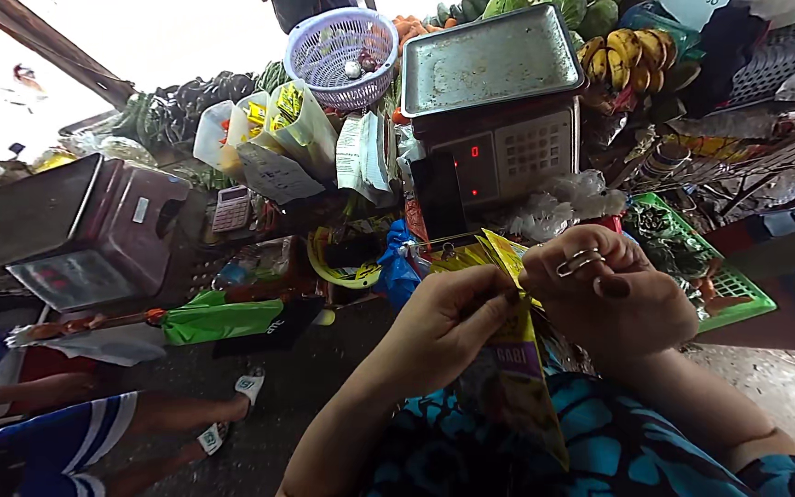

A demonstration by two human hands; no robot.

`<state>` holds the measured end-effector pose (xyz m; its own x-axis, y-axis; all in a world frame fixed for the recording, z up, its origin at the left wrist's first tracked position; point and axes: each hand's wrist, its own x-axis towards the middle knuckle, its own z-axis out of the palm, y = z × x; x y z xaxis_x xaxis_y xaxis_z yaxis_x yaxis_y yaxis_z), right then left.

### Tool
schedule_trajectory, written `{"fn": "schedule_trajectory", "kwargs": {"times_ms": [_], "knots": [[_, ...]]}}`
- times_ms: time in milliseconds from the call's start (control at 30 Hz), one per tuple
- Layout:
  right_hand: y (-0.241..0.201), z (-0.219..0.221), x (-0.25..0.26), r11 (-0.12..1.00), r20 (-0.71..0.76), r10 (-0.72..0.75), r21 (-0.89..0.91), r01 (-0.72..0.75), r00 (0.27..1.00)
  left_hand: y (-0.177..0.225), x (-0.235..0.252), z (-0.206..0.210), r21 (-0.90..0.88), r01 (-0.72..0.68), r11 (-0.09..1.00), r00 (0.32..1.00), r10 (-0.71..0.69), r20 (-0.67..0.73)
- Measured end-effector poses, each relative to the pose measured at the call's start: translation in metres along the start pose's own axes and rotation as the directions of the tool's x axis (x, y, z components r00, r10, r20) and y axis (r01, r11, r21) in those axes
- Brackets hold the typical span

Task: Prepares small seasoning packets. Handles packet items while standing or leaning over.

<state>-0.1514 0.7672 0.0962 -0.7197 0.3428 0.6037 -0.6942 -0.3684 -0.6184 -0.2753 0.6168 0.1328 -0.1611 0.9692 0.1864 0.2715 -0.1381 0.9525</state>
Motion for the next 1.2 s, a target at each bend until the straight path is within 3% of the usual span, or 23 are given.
{"fn": "schedule_trajectory", "kwargs": {"times_ms": [300, 533, 767, 900, 1200], "knots": [[0.005, -0.001, -0.006, 0.919, 0.07, -0.015, -0.392, 0.041, 0.997, 0.009, -0.011, 0.0, 0.11, -0.1, 0.989, 0.993, 0.106, -0.051], [0.002, 0.001, -0.01, 0.915, 0.094, -0.009, -0.402, 0.046, 0.996, 0.012, -0.013, 0.004, 0.055, -0.061, 0.997, 0.997, 0.063, -0.036], [0.001, 0.001, -0.014, 0.911, 0.11, 0.005, -0.41, 0.041, 0.994, 0.011, -0.014, 0.0, -0.17, 0.026, 0.985, 1.0, -0.025, 0.01], [0.001, 0.0, -0.014, 0.91, 0.12, 0.011, -0.412, 0.04, 0.993, 0.007, -0.015, -0.003, -0.251, 0.014, 0.968, 1.0, -0.006, 0.031], [0.0, -0.001, -0.014, 0.91, 0.163, 0.01, -0.411, 0.059, 0.987, 0.008, -0.012, -0.003, -0.221, -0.005, 0.975, 1.0, 0.011, 0.025]]}}
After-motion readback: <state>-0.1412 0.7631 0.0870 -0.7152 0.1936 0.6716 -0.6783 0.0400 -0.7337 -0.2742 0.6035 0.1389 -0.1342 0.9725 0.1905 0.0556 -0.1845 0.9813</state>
